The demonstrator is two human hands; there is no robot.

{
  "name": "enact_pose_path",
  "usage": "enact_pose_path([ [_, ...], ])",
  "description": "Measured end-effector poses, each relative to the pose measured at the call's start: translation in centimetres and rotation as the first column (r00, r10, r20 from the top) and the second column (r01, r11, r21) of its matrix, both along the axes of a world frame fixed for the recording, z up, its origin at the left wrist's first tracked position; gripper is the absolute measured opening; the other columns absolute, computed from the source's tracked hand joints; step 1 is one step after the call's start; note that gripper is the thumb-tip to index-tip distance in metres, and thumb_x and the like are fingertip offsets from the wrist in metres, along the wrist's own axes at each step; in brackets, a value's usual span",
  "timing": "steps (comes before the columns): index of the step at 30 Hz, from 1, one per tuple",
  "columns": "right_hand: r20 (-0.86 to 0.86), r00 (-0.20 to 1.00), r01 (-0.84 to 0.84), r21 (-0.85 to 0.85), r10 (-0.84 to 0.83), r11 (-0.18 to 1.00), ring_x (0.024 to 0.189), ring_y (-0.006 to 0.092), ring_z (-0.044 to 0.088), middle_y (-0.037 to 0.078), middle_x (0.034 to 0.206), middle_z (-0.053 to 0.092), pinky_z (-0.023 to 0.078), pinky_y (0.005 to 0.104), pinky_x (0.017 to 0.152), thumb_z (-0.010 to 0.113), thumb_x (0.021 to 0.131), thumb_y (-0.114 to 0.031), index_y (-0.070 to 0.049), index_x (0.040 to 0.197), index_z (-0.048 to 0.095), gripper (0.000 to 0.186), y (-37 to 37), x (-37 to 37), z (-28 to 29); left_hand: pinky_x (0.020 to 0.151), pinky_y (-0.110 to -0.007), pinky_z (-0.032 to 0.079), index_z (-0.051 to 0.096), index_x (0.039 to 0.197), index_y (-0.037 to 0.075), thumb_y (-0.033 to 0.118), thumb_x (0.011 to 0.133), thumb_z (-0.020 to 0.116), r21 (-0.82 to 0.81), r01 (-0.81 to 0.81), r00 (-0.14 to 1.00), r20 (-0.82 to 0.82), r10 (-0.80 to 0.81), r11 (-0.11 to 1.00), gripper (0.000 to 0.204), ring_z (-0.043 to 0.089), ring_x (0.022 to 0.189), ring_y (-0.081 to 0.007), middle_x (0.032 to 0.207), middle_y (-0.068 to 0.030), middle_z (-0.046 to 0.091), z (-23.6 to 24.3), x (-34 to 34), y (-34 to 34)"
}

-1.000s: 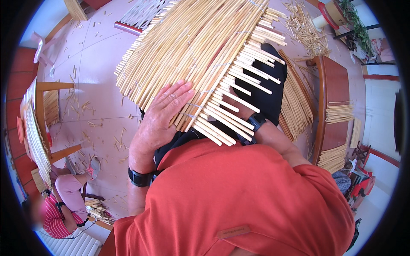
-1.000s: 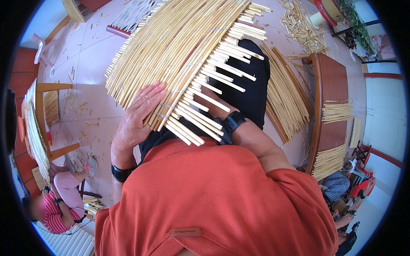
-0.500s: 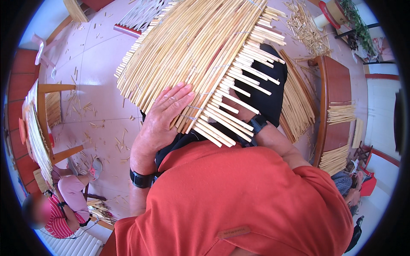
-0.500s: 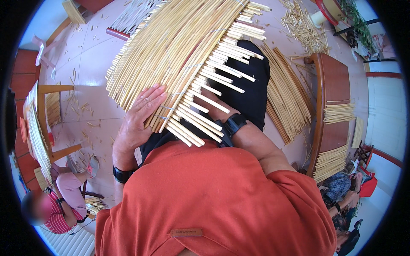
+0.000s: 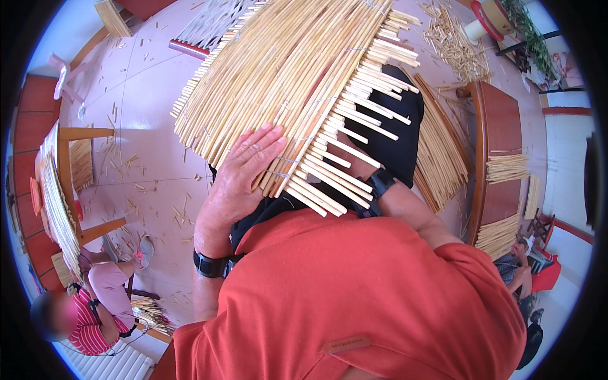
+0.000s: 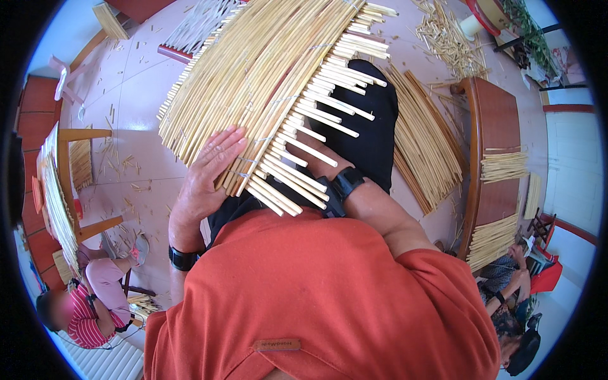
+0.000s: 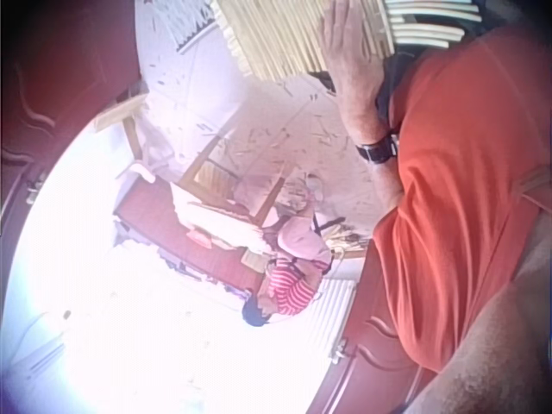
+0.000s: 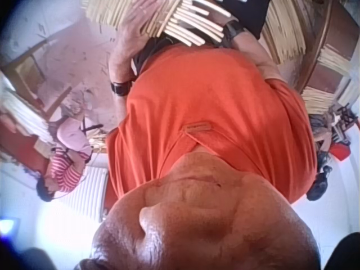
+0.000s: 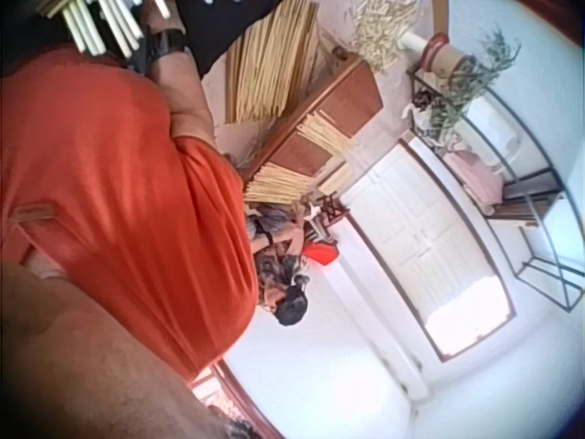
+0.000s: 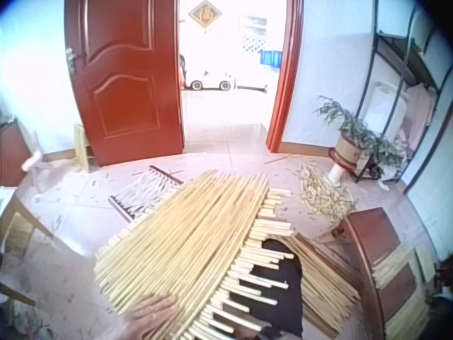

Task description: Weaving and tying together thin bamboo or wooden sticks using string to create a mat or screen.

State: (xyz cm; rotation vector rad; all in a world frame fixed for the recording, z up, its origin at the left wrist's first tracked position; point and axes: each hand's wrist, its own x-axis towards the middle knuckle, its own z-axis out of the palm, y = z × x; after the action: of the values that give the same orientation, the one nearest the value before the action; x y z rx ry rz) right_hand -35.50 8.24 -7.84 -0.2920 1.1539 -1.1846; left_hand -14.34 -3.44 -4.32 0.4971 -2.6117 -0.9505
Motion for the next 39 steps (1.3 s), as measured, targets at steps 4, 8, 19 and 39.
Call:
enact_pose_path([
  [4, -0.253, 0.961, -0.159, -0.160, 0.115, 0.974, 0.135, 0.0196, 0.045, 0.006, 0.150, 0.044, 0.043, 0.0373, 0.108, 0.055, 0.100, -0.032, -0.019, 0.154, 0.030, 0.061, 1.2, -1.6, -5.9, 0.118, -0.045, 0.027, 0.057, 0.135, 0.006, -0.012, 0.071, 0.059, -0.004, 0.013, 1.000, 0.004, -0.013, 1.000, 0.066, 0.043, 0.139, -0.0295, 0.143, -0.0122, 0.053, 0.3, -0.2, -0.1],
  [8, -0.445, 0.894, -0.182, -0.264, 0.048, 0.947, 0.140, 0.0197, 0.037, 0.009, 0.154, 0.037, 0.034, 0.0347, 0.114, 0.052, 0.100, -0.016, -0.011, 0.151, 0.032, 0.055, 0.3, -0.3, -0.7, 0.118, -0.045, 0.027, 0.057, 0.135, 0.006, -0.013, 0.070, 0.059, -0.005, 0.001, 1.000, 0.019, -0.001, 1.000, 0.067, 0.043, 0.139, -0.0295, 0.143, -0.0123, 0.054, 0.2, 0.1, -0.1],
  [19, -0.418, 0.901, -0.208, -0.173, 0.119, 0.963, 0.126, 0.0203, 0.051, 0.009, 0.142, 0.050, 0.044, 0.0327, 0.104, 0.062, 0.094, -0.012, -0.008, 0.144, 0.040, 0.055, -0.1, -0.7, -0.1, 0.116, -0.045, 0.029, 0.056, 0.136, 0.008, -0.013, 0.070, 0.058, -0.006, 0.020, 1.000, -0.018, -0.020, 1.000, 0.069, 0.043, 0.139, -0.0286, 0.143, -0.0113, 0.053, 0.4, 0.1, -0.1],
  [39, -0.382, 0.920, -0.158, -0.172, 0.082, 0.972, 0.118, 0.0201, 0.057, 0.011, 0.130, 0.059, 0.047, 0.0334, 0.099, 0.059, 0.094, -0.010, -0.003, 0.131, 0.052, 0.038, 0.3, -0.7, -0.1, 0.116, -0.044, 0.030, 0.058, 0.135, 0.008, -0.010, 0.074, 0.058, 0.015, 0.025, 1.000, -0.002, -0.025, 1.000, 0.063, 0.044, 0.139, -0.0277, 0.142, -0.0096, 0.055, 0.7, 0.2, -0.3],
])
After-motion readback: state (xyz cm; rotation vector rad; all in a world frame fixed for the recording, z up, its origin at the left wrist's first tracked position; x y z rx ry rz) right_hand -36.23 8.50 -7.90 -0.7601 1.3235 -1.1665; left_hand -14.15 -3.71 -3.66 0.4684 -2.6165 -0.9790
